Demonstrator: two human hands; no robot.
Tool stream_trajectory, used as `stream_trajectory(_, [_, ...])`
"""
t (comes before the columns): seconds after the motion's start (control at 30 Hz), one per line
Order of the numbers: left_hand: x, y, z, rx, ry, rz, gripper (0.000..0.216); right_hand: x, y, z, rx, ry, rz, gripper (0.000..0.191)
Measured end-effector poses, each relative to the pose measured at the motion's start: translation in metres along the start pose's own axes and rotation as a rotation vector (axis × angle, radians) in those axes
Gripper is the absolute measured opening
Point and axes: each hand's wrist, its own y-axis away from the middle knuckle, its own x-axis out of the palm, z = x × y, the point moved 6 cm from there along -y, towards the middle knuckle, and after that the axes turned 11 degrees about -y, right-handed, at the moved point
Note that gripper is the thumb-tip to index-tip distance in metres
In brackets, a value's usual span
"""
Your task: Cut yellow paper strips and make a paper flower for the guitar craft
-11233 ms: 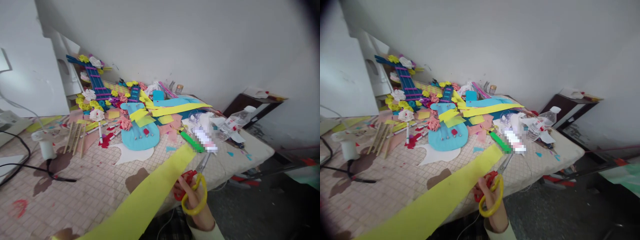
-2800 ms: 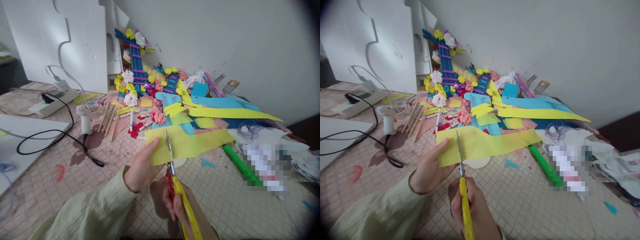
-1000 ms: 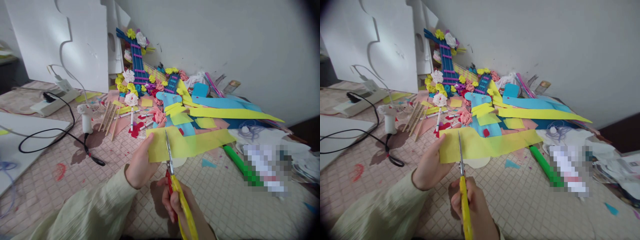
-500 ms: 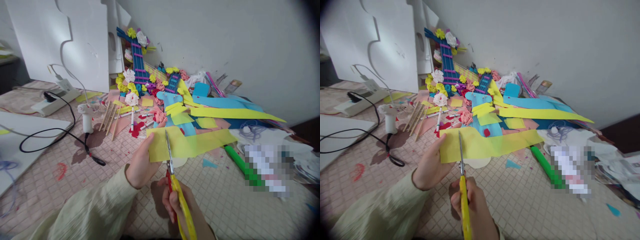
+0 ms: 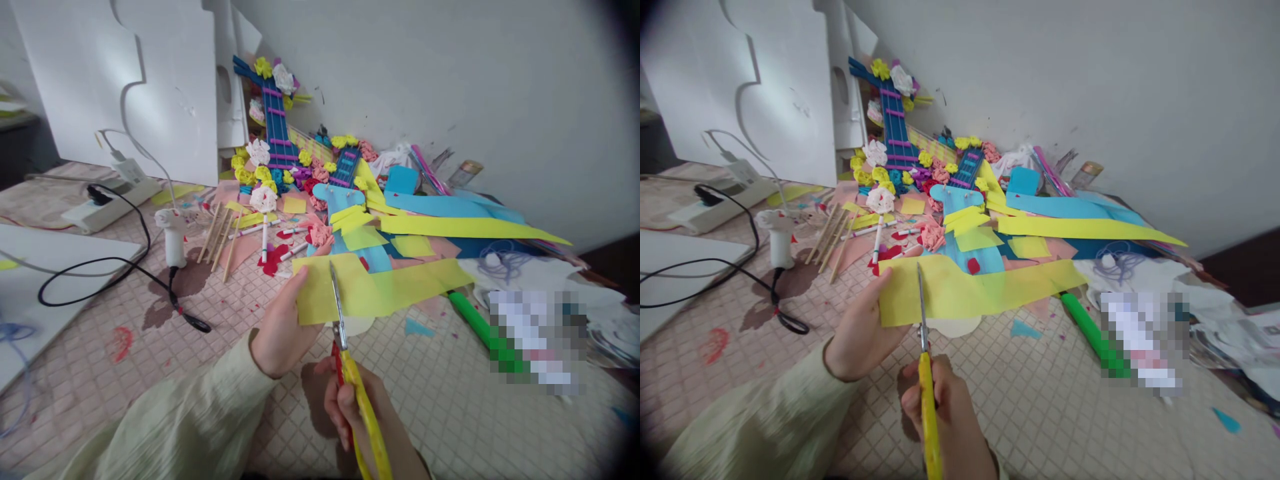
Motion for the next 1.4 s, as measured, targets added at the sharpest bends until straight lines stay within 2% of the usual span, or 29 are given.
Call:
stream_trajectory(0.37, [-0.002,0.002,0.000,-0.008,-0.013,-0.026,0.040,0.003,0.000,-0.004,0.054,-0.121,0.061,0.065])
stream_trajectory(0.57, [0.001,0.000,-0.001,-0.003,0.009,-0.005,0.038,0.002,0.000,0.004,-0.021,-0.009,0.032,0.066])
stream_trajectory(0.8, [0.001,0.002,0.002,-0.030,0.012,-0.010,0.041,0.005,0.001,0.012,-0.064,0.024,0.058,0.065])
stream_trajectory(0.93, [0.002,0.003,0.003,-0.038,0.001,0.002,0.043,0.006,0.001,0.009,-0.036,-0.003,0.072,0.065])
stream_trajectory(1.27, [0.001,0.002,0.004,-0.046,-0.010,-0.008,0.043,0.002,0.000,0.004,-0.010,-0.049,0.004,0.072])
stream_trajectory(1.4, [-0.001,0.002,0.006,-0.043,-0.005,0.009,0.043,0.003,-0.001,-0.005,0.040,-0.111,0.028,0.070])
